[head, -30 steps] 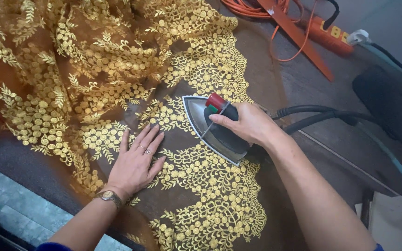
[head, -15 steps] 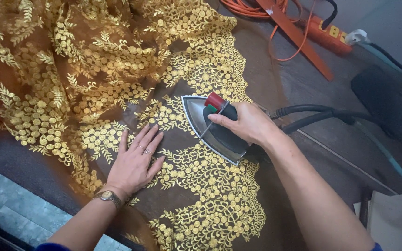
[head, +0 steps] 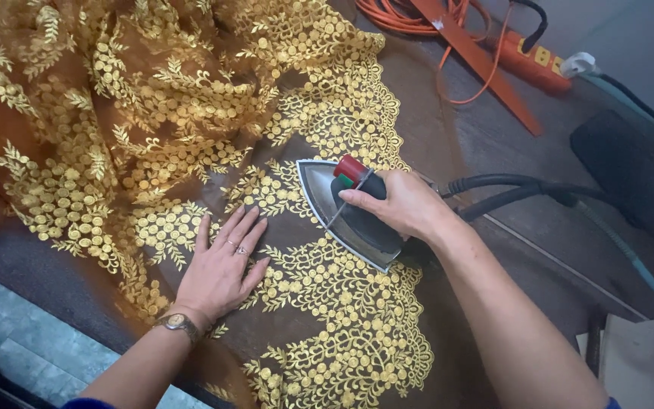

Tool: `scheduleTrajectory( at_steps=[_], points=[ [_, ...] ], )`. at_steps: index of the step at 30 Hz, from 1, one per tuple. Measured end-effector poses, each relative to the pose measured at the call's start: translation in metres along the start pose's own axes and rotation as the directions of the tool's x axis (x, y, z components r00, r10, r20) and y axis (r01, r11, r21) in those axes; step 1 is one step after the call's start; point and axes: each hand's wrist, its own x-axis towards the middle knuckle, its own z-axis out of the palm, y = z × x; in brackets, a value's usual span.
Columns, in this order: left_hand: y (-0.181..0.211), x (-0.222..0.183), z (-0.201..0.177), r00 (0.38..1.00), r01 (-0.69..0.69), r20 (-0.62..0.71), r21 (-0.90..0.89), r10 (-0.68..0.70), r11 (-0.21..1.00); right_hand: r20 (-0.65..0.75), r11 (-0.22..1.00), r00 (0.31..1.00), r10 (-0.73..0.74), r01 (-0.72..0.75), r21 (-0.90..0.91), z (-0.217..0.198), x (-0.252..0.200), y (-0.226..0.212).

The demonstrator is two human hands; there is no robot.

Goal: Cutting a piece of yellow lace fabric with scissors and then ironing it flat on a workbench.

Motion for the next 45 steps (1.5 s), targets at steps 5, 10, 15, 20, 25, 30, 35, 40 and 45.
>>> scheduleTrajectory(
  at_steps=[5, 10, 15, 20, 25, 30, 35, 40, 45],
  points=[
    [-0.001, 0.0, 0.003, 1.0, 0.0, 0.0, -0.004, 0.0, 1.0, -0.001, 1.0, 1.0, 0.001, -0.001, -0.001, 0.0, -0.003, -0.001],
    [-0.001, 0.0, 0.002, 1.0, 0.002, 0.013, 0.007, -0.002, 1.0, 0.004, 1.0, 1.0, -0.004, 0.004, -0.026, -0.002, -0.003, -0.002],
    [-0.001, 0.0, 0.002, 1.0, -0.005, -0.016, 0.002, 0.005, 1.0, 0.001, 1.0, 1.0, 0.003, -0.003, -0.021, 0.001, 0.005, 0.004],
    [-0.001, 0.0, 0.003, 0.999, -0.011, -0.034, 0.016, 0.011, 1.0, 0.005, 0.999, 1.0, -0.012, 0.013, -0.035, -0.002, 0.007, 0.004],
    [-0.001, 0.0, 0.001, 0.999, -0.014, -0.036, -0.001, 0.014, 1.0, 0.001, 0.998, 0.999, -0.051, 0.051, -0.023, 0.001, 0.009, 0.008],
    [-0.001, 0.0, 0.002, 1.0, -0.015, -0.025, -0.004, 0.015, 1.0, -0.003, 1.0, 1.0, -0.028, 0.028, -0.001, 0.002, 0.004, 0.004],
    [-0.001, 0.0, 0.001, 1.0, -0.001, 0.009, 0.006, 0.001, 1.0, 0.006, 1.0, 1.0, -0.003, 0.003, 0.016, 0.003, 0.005, 0.003],
    [-0.001, -0.001, 0.003, 1.0, -0.002, 0.003, 0.004, 0.002, 1.0, 0.005, 0.999, 0.999, 0.041, -0.041, 0.034, 0.004, -0.005, -0.001],
    [-0.001, 0.0, 0.004, 1.0, -0.002, -0.016, 0.02, 0.003, 1.0, -0.003, 0.997, 0.998, 0.065, -0.064, 0.05, 0.002, -0.022, -0.013]
  ],
)
